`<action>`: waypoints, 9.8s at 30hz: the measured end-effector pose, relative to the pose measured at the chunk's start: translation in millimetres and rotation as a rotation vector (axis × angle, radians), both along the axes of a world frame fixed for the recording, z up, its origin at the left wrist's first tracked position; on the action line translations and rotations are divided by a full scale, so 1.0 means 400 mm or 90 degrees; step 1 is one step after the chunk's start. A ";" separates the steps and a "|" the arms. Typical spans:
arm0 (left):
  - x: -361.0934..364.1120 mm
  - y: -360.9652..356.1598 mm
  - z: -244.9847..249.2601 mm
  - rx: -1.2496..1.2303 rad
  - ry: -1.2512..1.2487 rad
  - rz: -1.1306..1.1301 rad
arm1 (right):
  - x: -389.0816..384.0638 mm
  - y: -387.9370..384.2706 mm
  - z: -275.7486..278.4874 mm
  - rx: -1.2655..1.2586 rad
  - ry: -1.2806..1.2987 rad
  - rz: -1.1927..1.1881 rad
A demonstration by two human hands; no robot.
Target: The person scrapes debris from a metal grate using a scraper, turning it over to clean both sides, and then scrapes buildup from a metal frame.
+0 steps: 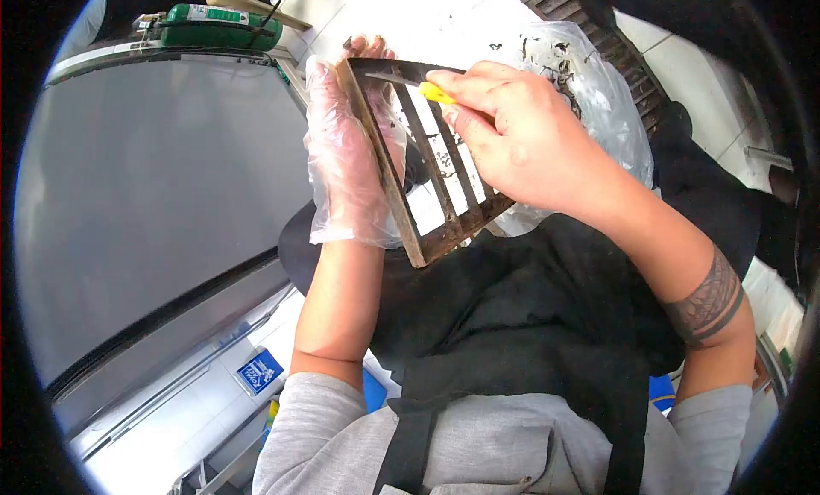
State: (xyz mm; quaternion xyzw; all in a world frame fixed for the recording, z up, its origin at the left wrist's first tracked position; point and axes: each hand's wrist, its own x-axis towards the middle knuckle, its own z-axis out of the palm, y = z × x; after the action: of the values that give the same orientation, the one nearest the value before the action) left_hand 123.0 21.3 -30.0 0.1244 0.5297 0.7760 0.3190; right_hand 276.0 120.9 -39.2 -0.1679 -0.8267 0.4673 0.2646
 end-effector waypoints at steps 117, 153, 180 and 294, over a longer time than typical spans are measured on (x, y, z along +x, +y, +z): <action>0.023 0.001 -0.057 -0.065 0.056 0.022 | -0.041 -0.032 -0.059 -0.368 -0.128 -0.080; 0.018 0.005 -0.053 -0.070 0.077 0.016 | -0.059 0.011 -0.119 -0.154 -0.009 -0.019; 0.009 0.023 -0.090 0.136 -0.107 -0.046 | -0.136 0.058 -0.186 -0.230 0.059 -0.004; -0.095 -0.008 -0.004 -0.075 -0.176 -0.225 | 0.142 -0.055 0.010 -0.097 -0.064 0.132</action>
State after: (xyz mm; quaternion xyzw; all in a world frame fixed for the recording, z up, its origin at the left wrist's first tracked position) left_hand 84.8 18.3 -31.7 0.0889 0.4954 0.6856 0.5260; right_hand 332.6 98.8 -35.1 -0.1246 -0.8138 0.5448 0.1593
